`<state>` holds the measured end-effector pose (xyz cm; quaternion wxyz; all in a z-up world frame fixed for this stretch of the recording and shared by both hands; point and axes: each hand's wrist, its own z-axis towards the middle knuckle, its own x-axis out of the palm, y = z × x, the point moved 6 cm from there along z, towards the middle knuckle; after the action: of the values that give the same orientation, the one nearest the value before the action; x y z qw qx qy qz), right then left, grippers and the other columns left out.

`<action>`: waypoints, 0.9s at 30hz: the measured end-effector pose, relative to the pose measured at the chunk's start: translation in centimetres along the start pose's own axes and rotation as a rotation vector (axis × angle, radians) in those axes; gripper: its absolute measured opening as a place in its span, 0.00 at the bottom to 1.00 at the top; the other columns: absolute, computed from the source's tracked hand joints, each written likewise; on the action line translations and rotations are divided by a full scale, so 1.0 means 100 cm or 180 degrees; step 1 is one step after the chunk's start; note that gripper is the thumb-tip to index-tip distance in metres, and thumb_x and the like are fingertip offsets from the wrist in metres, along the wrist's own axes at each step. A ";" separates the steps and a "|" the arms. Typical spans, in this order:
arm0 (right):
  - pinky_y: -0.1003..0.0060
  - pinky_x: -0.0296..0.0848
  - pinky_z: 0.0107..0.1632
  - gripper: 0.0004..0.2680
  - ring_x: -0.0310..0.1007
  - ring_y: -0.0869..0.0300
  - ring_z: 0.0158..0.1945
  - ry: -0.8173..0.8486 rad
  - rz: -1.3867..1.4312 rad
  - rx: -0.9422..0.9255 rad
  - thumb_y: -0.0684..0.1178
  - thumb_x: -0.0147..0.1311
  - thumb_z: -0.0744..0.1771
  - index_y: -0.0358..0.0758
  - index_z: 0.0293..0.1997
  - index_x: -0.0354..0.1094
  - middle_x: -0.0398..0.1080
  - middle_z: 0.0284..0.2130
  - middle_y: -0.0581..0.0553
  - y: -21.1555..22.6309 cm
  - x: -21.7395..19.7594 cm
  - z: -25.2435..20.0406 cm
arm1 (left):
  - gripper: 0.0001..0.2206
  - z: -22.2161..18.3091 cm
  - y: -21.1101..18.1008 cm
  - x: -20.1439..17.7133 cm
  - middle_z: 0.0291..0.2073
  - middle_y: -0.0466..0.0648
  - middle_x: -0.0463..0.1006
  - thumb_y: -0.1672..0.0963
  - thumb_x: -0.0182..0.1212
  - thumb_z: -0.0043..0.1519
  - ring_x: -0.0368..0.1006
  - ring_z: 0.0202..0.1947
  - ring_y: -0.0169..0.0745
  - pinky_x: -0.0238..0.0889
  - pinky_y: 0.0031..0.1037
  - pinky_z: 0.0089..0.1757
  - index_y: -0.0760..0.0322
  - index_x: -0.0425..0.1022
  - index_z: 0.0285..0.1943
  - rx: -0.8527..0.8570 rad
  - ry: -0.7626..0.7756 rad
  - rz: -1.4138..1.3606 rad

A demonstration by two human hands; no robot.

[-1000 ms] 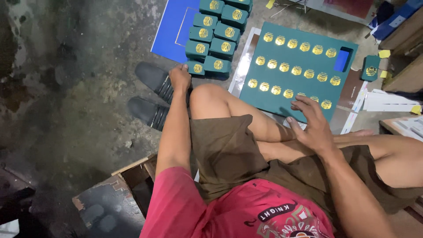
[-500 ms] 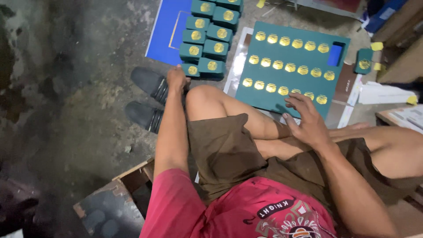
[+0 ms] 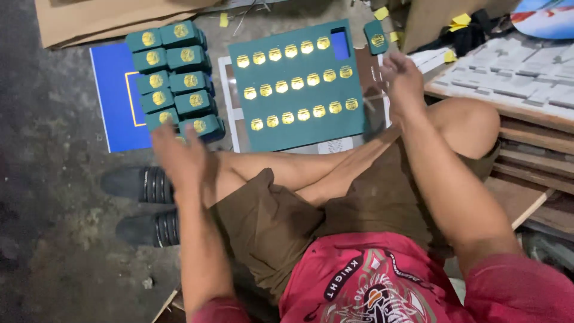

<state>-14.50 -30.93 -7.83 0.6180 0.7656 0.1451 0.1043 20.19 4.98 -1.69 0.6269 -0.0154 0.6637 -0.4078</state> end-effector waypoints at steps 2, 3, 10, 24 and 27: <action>0.72 0.72 0.51 0.12 0.69 0.69 0.46 -0.0194 0.0054 0.0514 0.39 0.51 0.70 0.46 0.61 0.70 0.70 0.44 0.57 0.015 0.005 0.012 | 0.18 -0.002 -0.039 0.029 0.58 0.67 0.72 0.58 0.60 0.69 0.66 0.60 0.65 0.61 0.49 0.58 0.78 0.71 0.65 0.0936 -0.0250 0.0174; 0.64 0.74 0.54 0.14 0.71 0.63 0.51 -0.0045 0.0055 0.0554 0.40 0.53 0.68 0.43 0.62 0.68 0.70 0.51 0.51 0.009 0.007 0.029 | 0.19 -0.003 -0.065 0.050 0.55 0.65 0.74 0.60 0.63 0.64 0.68 0.56 0.64 0.61 0.48 0.56 0.75 0.72 0.64 0.1335 -0.0119 -0.0134; 0.50 0.80 0.49 0.10 0.79 0.53 0.52 0.0028 -0.2723 0.0282 0.61 0.62 0.65 0.68 0.51 0.79 0.80 0.42 0.56 -0.192 -0.015 0.196 | 0.13 -0.016 -0.155 0.246 0.47 0.54 0.74 0.54 0.57 0.69 0.72 0.53 0.59 0.70 0.41 0.50 0.67 0.75 0.56 0.1584 0.1085 -0.0134; 0.37 0.80 0.48 0.15 0.81 0.33 0.46 0.0033 -0.4291 -0.0068 0.57 0.58 0.65 0.33 0.43 0.77 0.77 0.39 0.32 -0.090 0.067 0.141 | 0.08 -0.027 -0.175 0.307 0.34 0.44 0.62 0.52 0.46 0.72 0.67 0.37 0.47 0.63 0.39 0.39 0.57 0.65 0.45 0.1799 0.0210 -0.0096; 0.38 0.81 0.45 0.10 0.82 0.34 0.42 -0.0022 -0.4468 -0.0160 0.49 0.54 0.64 0.33 0.38 0.78 0.78 0.34 0.34 -0.092 0.078 0.153 | 0.07 -0.022 -0.177 0.299 0.34 0.44 0.61 0.52 0.48 0.71 0.66 0.37 0.48 0.63 0.39 0.39 0.57 0.65 0.45 0.1783 0.0263 -0.0193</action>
<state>-2.87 -40.46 -20.26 0.5573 0.4768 0.6006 -0.3184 3.27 -21.59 -16.50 0.5667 0.1553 0.5495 -0.5940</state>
